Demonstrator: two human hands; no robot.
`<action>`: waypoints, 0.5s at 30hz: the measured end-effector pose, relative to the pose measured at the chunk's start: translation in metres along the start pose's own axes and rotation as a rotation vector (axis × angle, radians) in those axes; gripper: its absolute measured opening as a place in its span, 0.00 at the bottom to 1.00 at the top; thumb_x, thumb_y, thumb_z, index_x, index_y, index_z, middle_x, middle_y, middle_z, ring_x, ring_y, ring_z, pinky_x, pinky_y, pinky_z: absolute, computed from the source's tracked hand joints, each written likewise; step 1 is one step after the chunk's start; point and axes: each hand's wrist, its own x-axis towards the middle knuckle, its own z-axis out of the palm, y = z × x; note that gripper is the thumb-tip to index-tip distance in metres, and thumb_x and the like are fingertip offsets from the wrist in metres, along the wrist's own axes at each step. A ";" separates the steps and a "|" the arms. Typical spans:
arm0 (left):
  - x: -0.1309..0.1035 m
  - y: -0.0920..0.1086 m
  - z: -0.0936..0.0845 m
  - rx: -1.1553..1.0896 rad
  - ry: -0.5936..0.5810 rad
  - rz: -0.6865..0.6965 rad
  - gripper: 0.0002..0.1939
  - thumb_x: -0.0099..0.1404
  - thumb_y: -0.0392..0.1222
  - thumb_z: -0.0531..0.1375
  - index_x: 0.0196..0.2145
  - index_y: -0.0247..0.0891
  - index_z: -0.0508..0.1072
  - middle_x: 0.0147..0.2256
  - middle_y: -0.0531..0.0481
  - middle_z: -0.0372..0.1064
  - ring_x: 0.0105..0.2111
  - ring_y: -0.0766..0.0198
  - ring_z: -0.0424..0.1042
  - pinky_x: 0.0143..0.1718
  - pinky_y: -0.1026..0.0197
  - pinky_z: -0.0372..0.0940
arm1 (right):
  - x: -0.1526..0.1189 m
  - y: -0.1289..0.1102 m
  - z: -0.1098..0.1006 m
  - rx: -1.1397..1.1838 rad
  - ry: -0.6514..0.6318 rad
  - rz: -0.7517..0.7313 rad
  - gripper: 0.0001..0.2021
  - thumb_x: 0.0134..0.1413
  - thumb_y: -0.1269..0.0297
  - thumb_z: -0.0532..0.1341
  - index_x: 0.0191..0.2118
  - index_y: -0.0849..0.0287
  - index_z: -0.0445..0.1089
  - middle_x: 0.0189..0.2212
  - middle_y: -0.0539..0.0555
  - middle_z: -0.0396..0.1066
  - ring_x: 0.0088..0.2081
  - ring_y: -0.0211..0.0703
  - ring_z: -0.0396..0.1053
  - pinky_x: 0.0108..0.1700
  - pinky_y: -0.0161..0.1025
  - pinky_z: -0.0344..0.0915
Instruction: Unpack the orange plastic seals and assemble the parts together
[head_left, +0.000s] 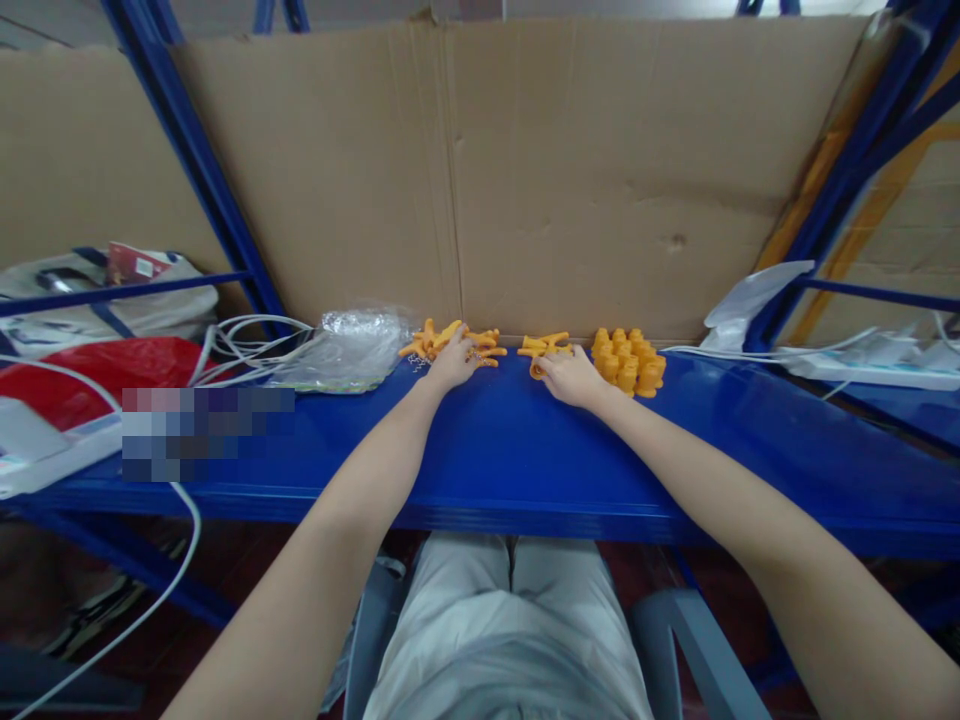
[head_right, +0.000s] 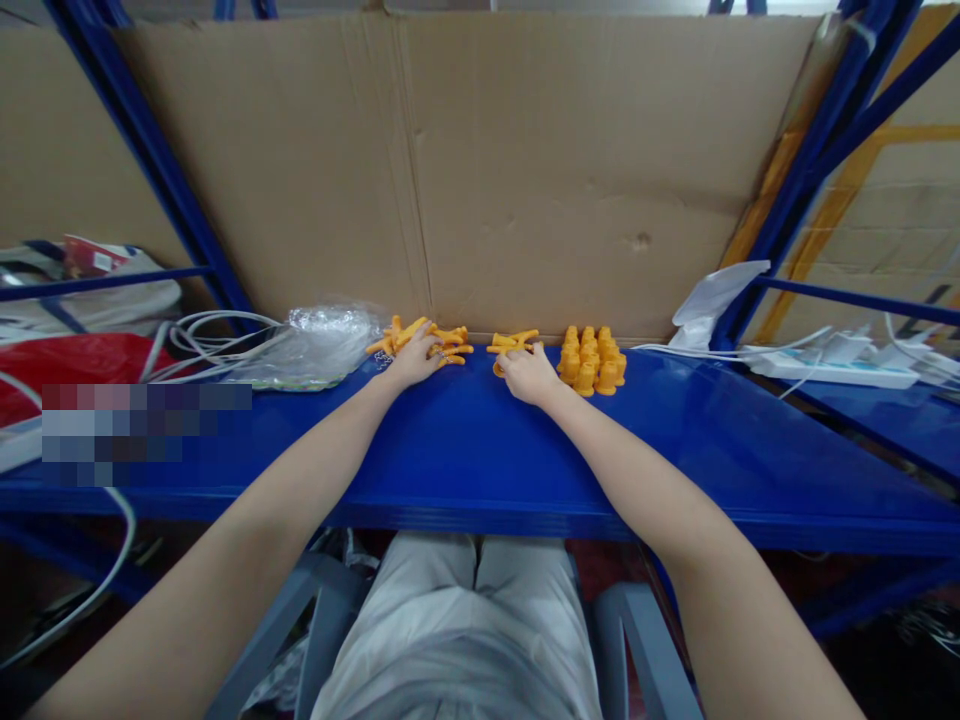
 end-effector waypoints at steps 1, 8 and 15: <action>0.000 0.001 0.000 0.006 0.002 0.009 0.13 0.67 0.34 0.59 0.48 0.35 0.76 0.68 0.34 0.58 0.67 0.47 0.62 0.69 0.47 0.59 | 0.000 -0.001 0.000 0.001 -0.008 0.008 0.19 0.68 0.71 0.48 0.57 0.67 0.70 0.54 0.70 0.75 0.55 0.59 0.70 0.50 0.48 0.50; 0.002 0.004 -0.005 0.026 0.050 0.091 0.18 0.64 0.27 0.54 0.46 0.38 0.78 0.61 0.38 0.68 0.59 0.48 0.72 0.65 0.43 0.65 | 0.000 -0.001 -0.001 0.000 -0.001 0.039 0.20 0.67 0.73 0.47 0.58 0.68 0.68 0.50 0.72 0.77 0.53 0.60 0.72 0.48 0.47 0.50; 0.004 0.013 -0.006 0.043 0.068 0.112 0.15 0.64 0.29 0.55 0.43 0.41 0.77 0.53 0.40 0.74 0.54 0.49 0.76 0.58 0.41 0.71 | 0.000 -0.002 0.001 -0.015 0.012 0.033 0.20 0.66 0.72 0.48 0.58 0.68 0.67 0.49 0.71 0.77 0.52 0.60 0.72 0.47 0.46 0.50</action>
